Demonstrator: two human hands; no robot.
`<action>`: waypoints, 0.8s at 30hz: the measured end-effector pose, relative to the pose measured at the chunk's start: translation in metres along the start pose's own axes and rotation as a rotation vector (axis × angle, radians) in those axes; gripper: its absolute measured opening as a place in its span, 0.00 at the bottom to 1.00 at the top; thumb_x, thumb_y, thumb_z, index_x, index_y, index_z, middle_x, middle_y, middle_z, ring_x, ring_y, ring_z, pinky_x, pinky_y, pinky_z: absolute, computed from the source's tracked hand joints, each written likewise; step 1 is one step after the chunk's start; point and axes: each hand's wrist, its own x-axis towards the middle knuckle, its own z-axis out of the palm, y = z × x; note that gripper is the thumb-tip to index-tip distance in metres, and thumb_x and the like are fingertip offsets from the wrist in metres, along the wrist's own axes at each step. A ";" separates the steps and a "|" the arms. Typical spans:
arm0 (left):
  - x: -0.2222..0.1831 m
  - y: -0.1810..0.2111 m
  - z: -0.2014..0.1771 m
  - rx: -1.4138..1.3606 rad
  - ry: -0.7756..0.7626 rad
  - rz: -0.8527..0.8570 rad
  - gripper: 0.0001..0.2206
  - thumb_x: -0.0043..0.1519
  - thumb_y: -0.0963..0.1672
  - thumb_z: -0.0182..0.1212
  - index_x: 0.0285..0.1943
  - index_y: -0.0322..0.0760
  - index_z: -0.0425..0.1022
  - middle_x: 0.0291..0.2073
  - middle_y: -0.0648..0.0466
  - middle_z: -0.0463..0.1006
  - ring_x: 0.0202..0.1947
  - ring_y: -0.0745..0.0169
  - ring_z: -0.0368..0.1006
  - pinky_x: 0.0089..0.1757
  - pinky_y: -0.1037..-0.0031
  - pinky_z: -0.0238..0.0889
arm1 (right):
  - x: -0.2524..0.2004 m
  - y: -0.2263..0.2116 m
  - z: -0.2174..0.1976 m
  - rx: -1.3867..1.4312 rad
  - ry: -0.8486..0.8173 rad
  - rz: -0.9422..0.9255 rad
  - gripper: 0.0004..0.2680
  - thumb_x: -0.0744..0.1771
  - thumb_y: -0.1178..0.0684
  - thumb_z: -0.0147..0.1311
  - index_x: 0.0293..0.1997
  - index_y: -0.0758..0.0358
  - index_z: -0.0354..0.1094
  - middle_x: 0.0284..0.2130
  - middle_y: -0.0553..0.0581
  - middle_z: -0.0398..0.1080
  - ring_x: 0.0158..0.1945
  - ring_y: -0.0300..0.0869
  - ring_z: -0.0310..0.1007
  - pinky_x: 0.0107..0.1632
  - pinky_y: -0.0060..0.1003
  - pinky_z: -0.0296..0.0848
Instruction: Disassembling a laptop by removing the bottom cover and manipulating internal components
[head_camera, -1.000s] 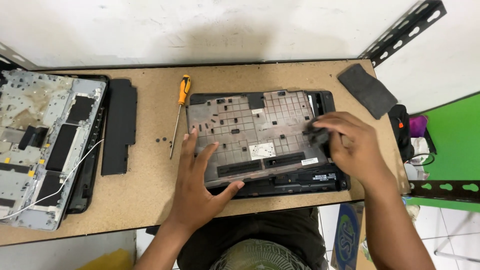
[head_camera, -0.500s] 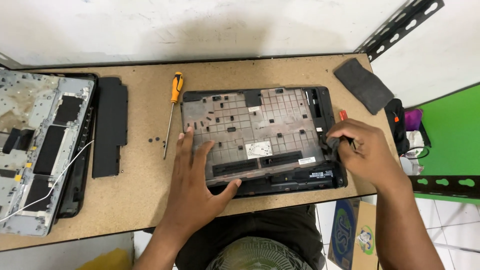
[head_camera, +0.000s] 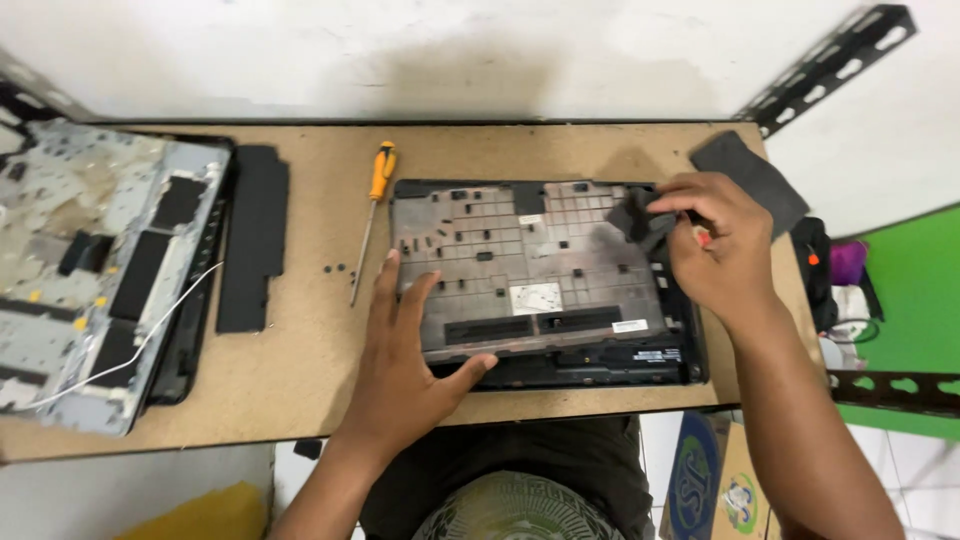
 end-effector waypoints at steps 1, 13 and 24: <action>-0.001 0.000 -0.001 0.004 0.007 -0.008 0.36 0.51 0.53 0.65 0.66 0.41 0.55 0.71 0.48 0.35 0.71 0.47 0.32 0.59 0.53 0.42 | 0.008 -0.005 0.006 0.009 -0.004 -0.005 0.12 0.59 0.70 0.39 0.37 0.69 0.71 0.41 0.67 0.70 0.48 0.53 0.70 0.53 0.45 0.70; -0.005 0.006 -0.002 -0.062 0.010 -0.054 0.36 0.51 0.55 0.63 0.65 0.39 0.55 0.71 0.46 0.29 0.71 0.45 0.28 0.59 0.49 0.40 | 0.085 -0.062 0.128 0.049 -0.557 -0.187 0.04 0.63 0.50 0.54 0.31 0.55 0.65 0.39 0.54 0.67 0.44 0.44 0.66 0.48 0.44 0.65; -0.005 0.008 -0.007 -0.131 -0.047 -0.121 0.33 0.51 0.53 0.64 0.63 0.41 0.55 0.72 0.48 0.29 0.71 0.46 0.27 0.58 0.51 0.42 | 0.104 -0.060 0.151 0.054 -0.492 -0.036 0.04 0.61 0.53 0.59 0.34 0.54 0.70 0.33 0.48 0.73 0.38 0.40 0.71 0.46 0.40 0.66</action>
